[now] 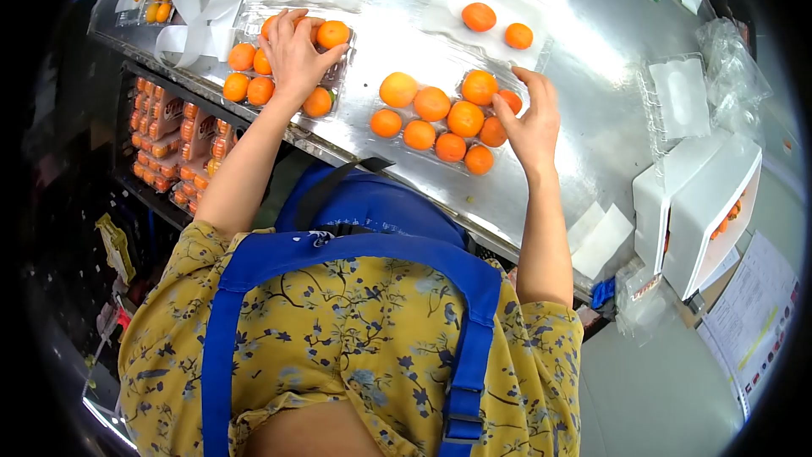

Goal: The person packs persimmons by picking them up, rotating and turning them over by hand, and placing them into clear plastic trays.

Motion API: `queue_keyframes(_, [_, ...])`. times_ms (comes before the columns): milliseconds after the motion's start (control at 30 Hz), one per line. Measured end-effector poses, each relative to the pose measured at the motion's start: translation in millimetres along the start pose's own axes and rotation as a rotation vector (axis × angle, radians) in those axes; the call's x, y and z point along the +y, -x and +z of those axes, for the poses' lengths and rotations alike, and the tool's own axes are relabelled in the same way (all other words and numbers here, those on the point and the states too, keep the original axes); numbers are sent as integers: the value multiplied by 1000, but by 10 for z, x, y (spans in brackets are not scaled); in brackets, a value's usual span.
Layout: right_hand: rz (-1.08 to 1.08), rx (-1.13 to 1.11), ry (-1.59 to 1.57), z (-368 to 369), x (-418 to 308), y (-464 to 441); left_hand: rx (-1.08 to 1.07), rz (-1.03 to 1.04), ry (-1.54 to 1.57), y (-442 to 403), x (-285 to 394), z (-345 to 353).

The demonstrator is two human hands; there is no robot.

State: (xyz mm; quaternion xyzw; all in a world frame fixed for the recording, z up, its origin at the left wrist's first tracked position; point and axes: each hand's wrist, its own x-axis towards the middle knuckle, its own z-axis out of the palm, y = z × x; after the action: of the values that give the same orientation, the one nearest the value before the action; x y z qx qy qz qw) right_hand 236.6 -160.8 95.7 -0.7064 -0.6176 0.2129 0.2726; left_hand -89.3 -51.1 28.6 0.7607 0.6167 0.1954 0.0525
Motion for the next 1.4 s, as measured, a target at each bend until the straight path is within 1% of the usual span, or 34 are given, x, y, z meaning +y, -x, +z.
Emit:
queue_keyframes(67, [23,15,-18,-10,-41,-6,13,-16,-26,9,3,-24])
queue_keyframes(133, [0,38,-30,-19,-59,-2,53,-7,-34,21,31,-53])
queue_keyframes(200, [-39,74,-14,-19,-161,-14,152,62,68,8,41,-121])
queue_keyframes(233, [-35,65,-74,-25,-245,-30,201,98,122,-16,104,-203])
queue_keyframes(267, [-25,56,-127,-31,-348,-31,260,160,241,-23,203,-310])
queue_keyframes(300, [-11,50,-175,-19,-425,-19,208,150,357,-13,303,-422])
queue_keyframes(333, [22,-4,-311,53,-474,-8,155,141,478,12,404,-520])
queue_keyframes(367, [112,-85,-605,122,-615,-6,101,132,600,29,505,-620])
queue_keyframes(400, [95,-165,-702,185,-689,-18,136,241,603,25,607,-724])
queue_keyframes(433, [146,-248,-845,172,-900,-47,130,283,649,37,691,-771])
queue_keyframes(467, [159,-321,-929,171,-1032,-83,123,325,694,54,764,-804])
queue_keyframes(533, [198,-395,-1058,203,-1187,-118,98,399,749,103,867,-870])
queue_keyframes(567, [225,-426,-1114,207,-1257,-122,110,404,766,132,907,-886])
queue_keyframes(633, [214,-398,-1176,260,-1276,-107,136,412,797,180,971,-907])
queue_keyframes(667, [208,-387,-1208,269,-1272,-103,108,368,859,216,978,-910])
queue_keyframes(767, [222,-373,-1262,248,-1264,-81,116,314,882,266,972,-885])
queue_keyframes(867, [201,-361,-1320,267,-1228,-63,75,258,831,291,977,-939])
queue_keyframes(967, [175,-358,-1331,285,-1208,-63,72,288,806,282,977,-939])
queue_keyframes(1067, [148,-335,-1366,313,-1221,-51,91,249,875,257,1031,-957])
queue_keyframes(1167, [246,-373,-1476,300,-1266,-40,23,158,938,254,1039,-977])
queue_keyframes(1267, [261,-390,-1335,230,-1276,-42,-203,62,1110,275,966,-917])
queue_keyframes(1400, [234,-378,-1338,217,-1288,-42,-243,27,1198,283,957,-917])
